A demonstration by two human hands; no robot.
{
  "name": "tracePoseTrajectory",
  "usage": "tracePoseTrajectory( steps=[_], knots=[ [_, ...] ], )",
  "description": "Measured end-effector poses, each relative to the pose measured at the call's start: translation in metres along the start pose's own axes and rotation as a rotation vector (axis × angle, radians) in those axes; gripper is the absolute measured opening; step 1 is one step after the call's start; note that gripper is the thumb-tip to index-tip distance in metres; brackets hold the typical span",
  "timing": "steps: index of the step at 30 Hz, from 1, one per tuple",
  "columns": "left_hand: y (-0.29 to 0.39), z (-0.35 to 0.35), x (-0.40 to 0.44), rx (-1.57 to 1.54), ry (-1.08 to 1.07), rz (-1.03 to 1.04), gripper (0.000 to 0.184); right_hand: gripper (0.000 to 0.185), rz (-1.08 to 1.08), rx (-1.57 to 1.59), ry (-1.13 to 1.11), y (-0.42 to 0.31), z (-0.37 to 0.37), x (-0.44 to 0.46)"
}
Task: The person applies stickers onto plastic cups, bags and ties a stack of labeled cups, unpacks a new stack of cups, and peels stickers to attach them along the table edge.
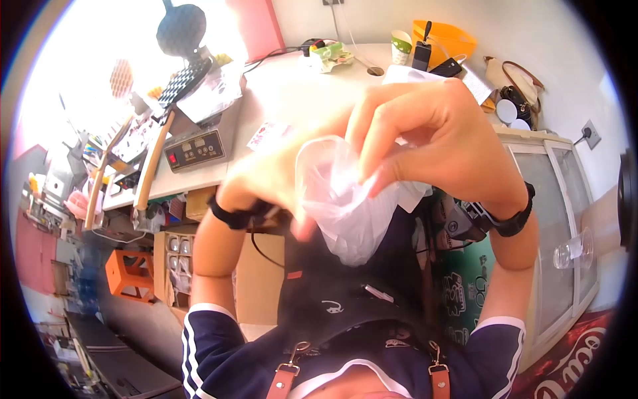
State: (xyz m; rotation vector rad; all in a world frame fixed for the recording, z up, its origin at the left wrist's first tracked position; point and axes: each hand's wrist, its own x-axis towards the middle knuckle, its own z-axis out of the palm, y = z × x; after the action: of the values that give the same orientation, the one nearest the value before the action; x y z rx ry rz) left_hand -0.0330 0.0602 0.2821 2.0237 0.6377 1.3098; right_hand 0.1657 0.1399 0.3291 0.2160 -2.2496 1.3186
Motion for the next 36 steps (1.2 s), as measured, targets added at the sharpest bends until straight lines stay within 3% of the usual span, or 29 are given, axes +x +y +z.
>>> tracePoseTrajectory(
  steps=[2, 4, 5, 7, 9, 11, 12, 13, 14, 15, 16, 17, 18, 20, 21, 22, 24, 27, 30, 32, 34, 35, 36],
  knots=[
    [0.006, 0.015, -0.001, 0.151, -0.100, 0.089, 0.057, 0.010, 0.006, -0.144, 0.063, -0.007, 0.004, 0.003],
    [0.015, 0.034, 0.002, -0.124, -0.081, -0.408, 0.034, 0.019, -0.098, -0.287, 0.030, 0.007, -0.002, 0.001],
    [0.013, 0.032, 0.000, -0.128, -0.073, -0.404, 0.034, 0.019, -0.095, -0.287, 0.021, 0.013, 0.001, -0.003],
    [0.007, 0.029, -0.005, -0.013, 0.043, -0.277, 0.016, 0.054, -0.187, 0.091, 0.452, 0.020, 0.003, -0.007],
    [0.008, 0.036, -0.011, 0.142, 0.221, -0.211, 0.010, 0.088, -0.111, 0.040, 0.306, 0.041, 0.003, -0.023],
    [0.029, 0.030, 0.002, 0.738, 0.150, 0.094, 0.018, 0.082, 0.079, -0.059, 0.089, 0.044, 0.024, -0.032],
    [0.031, 0.022, 0.009, 0.947, 0.035, 0.156, 0.020, 0.082, 0.066, -0.055, 0.079, 0.037, 0.033, -0.034],
    [0.043, 0.015, 0.016, 1.034, -0.108, 0.208, 0.020, 0.073, 0.189, -0.182, 0.017, 0.024, 0.044, -0.029],
    [0.049, 0.011, 0.023, 0.907, -0.219, 0.228, 0.021, 0.065, 0.308, -0.310, -0.051, 0.017, 0.050, -0.023],
    [0.050, 0.008, 0.030, 0.778, -0.321, 0.238, 0.022, 0.065, 0.289, -0.303, -0.079, 0.024, 0.048, -0.023],
    [0.045, 0.004, 0.034, 0.704, -0.323, 0.283, 0.022, 0.055, -0.003, -0.574, -0.101, 0.037, 0.041, -0.028],
    [0.038, -0.001, 0.035, 0.635, -0.322, 0.329, 0.027, 0.047, -0.051, -0.581, -0.073, 0.035, 0.043, -0.024],
    [0.036, -0.004, 0.028, 0.209, -0.246, 0.044, 0.033, 0.039, -0.033, -0.514, -0.014, 0.027, 0.045, -0.019],
    [0.007, -0.019, 0.014, -0.303, -0.129, 0.052, 0.109, 0.025, -0.017, -0.443, 0.054, 0.016, 0.052, -0.010],
    [-0.015, -0.029, 0.005, -0.345, -0.215, 0.058, 0.138, 0.024, -0.091, -0.518, -0.023, 0.015, 0.050, -0.011],
    [-0.030, -0.023, -0.011, -0.617, -0.218, -0.025, 0.144, 0.023, -0.172, -0.587, -0.095, 0.014, 0.047, -0.014],
    [-0.074, -0.003, -0.043, -0.822, -0.334, -0.131, 0.133, 0.017, -0.294, -0.649, -0.193, -0.001, 0.048, -0.006],
    [-0.138, 0.040, -0.067, -0.983, -0.523, -0.325, 0.116, 0.027, -0.213, -0.484, -0.178, -0.007, 0.052, -0.004],
    [-0.109, 0.049, -0.065, -0.900, -0.428, -0.325, 0.111, 0.039, -0.209, -0.668, 0.026, -0.005, 0.049, -0.010],
    [-0.086, 0.050, -0.062, -0.802, -0.396, -0.300, 0.111, 0.037, -0.283, -0.805, 0.066, -0.001, 0.035, -0.007],
    [-0.049, 0.053, -0.068, -0.270, 0.137, -0.227, 0.110, 0.032, -0.337, -0.966, 0.171, 0.007, 0.021, -0.002],
    [-0.024, 0.058, -0.073, -0.096, 0.270, -0.413, 0.107, 0.032, -0.337, -0.971, 0.187, 0.016, 0.007, -0.005],
    [-0.001, 0.069, -0.074, 0.239, 0.366, -0.406, 0.103, 0.030, -0.257, -0.971, 0.138, 0.026, -0.010, -0.010]
  ],
)
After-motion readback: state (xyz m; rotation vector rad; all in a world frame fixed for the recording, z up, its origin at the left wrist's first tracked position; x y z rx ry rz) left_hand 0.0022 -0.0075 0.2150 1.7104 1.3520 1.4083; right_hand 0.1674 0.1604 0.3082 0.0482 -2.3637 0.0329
